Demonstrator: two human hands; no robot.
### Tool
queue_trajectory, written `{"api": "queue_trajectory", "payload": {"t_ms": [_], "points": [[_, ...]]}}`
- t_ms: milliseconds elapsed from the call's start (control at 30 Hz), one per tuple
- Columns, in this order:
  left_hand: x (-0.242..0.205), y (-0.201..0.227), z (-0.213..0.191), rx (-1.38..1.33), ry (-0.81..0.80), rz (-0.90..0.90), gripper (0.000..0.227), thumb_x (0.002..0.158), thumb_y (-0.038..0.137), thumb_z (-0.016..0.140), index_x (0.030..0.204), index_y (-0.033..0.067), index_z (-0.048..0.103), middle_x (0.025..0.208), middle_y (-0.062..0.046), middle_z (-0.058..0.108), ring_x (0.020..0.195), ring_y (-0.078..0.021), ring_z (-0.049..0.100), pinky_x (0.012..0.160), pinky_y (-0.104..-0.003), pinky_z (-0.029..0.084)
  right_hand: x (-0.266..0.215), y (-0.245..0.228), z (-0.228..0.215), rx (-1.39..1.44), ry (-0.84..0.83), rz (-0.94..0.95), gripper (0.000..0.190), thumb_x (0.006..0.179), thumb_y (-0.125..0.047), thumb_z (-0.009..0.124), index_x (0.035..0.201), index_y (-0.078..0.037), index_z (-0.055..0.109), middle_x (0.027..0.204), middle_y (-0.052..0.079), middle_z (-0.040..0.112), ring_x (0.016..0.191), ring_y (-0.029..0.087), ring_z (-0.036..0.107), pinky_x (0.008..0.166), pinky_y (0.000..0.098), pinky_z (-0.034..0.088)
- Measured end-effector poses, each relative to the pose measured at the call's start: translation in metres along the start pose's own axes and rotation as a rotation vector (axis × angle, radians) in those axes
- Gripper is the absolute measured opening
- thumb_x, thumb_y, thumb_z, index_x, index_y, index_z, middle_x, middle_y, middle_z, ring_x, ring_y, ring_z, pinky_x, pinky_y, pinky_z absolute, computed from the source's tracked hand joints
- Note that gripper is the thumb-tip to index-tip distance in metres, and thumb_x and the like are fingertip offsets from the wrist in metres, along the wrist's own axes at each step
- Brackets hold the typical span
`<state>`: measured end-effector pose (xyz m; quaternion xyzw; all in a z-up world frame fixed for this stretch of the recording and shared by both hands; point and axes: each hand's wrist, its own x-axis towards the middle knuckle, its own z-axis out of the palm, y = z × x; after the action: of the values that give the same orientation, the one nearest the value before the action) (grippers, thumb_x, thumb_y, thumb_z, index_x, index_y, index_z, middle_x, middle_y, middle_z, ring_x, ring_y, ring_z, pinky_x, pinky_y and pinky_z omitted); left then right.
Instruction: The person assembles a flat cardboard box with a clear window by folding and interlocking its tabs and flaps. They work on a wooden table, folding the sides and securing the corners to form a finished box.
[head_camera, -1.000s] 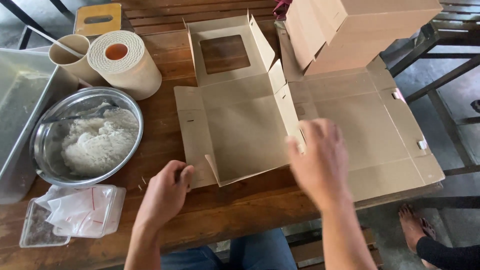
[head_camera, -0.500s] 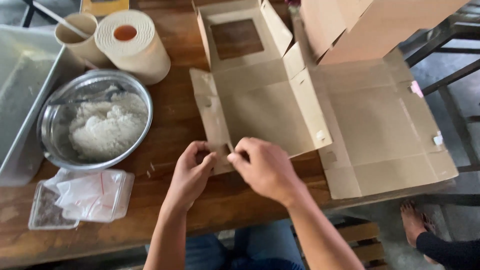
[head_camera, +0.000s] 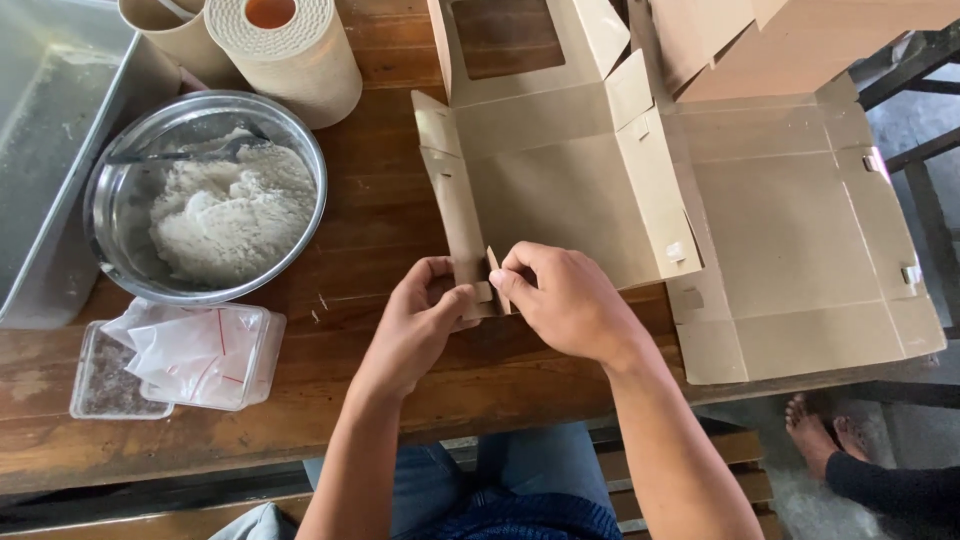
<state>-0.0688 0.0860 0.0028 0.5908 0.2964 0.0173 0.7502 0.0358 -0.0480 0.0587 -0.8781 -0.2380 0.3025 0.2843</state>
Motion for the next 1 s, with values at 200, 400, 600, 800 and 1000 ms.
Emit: {"api": "queue_trajectory", "payload": {"t_ms": [200, 400, 600, 800, 1000], "points": [[0.011, -0.023, 0.008, -0.211, 0.02, 0.015, 0.043, 0.088, 0.011, 0.071, 0.126, -0.0036, 0.058, 0.095, -0.013, 0.067, 0.086, -0.0191, 0.067, 0.084, -0.039, 0.063, 0.006, 0.002, -0.001, -0.023, -0.063, -0.026, 0.025, 0.099, -0.03, 0.058, 0.087, -0.013, 0.072, 0.07, 0.016, 0.071, 0.074, 0.035, 0.069, 0.073, 0.0462, 0.054], [0.022, -0.039, 0.006, -0.233, 0.038, 0.05, 0.04, 0.087, 0.011, 0.073, 0.123, -0.0018, 0.059, 0.091, -0.014, 0.067, 0.081, -0.0187, 0.068, 0.083, -0.038, 0.064, 0.007, 0.004, 0.0, 0.01, -0.052, -0.013, 0.027, 0.102, -0.029, 0.058, 0.087, -0.01, 0.07, 0.068, 0.014, 0.068, 0.069, 0.028, 0.064, 0.071, 0.0439, 0.053], [0.015, -0.028, 0.002, -0.138, 0.053, 0.083, 0.037, 0.088, 0.009, 0.072, 0.121, -0.0011, 0.06, 0.09, -0.015, 0.068, 0.081, -0.0196, 0.066, 0.082, -0.039, 0.063, 0.006, 0.002, 0.0, 0.03, -0.043, -0.056, 0.029, 0.103, -0.031, 0.061, 0.086, -0.009, 0.069, 0.063, 0.013, 0.062, 0.065, 0.023, 0.057, 0.066, 0.0413, 0.051], [0.019, -0.032, 0.004, -0.183, 0.021, 0.057, 0.039, 0.086, 0.013, 0.076, 0.118, 0.001, 0.06, 0.091, -0.01, 0.068, 0.083, -0.0162, 0.064, 0.082, -0.036, 0.062, 0.009, 0.007, 0.0, 0.053, -0.027, -0.07, 0.028, 0.102, -0.032, 0.063, 0.087, -0.009, 0.069, 0.062, 0.013, 0.059, 0.065, 0.023, 0.057, 0.065, 0.0411, 0.05], [0.027, -0.043, 0.006, -0.184, 0.022, 0.093, 0.035, 0.088, 0.011, 0.076, 0.117, -0.0004, 0.061, 0.09, -0.012, 0.068, 0.082, -0.0155, 0.066, 0.081, -0.033, 0.063, 0.009, 0.005, -0.001, 0.045, -0.05, -0.086, 0.024, 0.102, -0.03, 0.062, 0.089, -0.012, 0.072, 0.063, 0.012, 0.063, 0.065, 0.023, 0.057, 0.065, 0.0401, 0.049]]}}
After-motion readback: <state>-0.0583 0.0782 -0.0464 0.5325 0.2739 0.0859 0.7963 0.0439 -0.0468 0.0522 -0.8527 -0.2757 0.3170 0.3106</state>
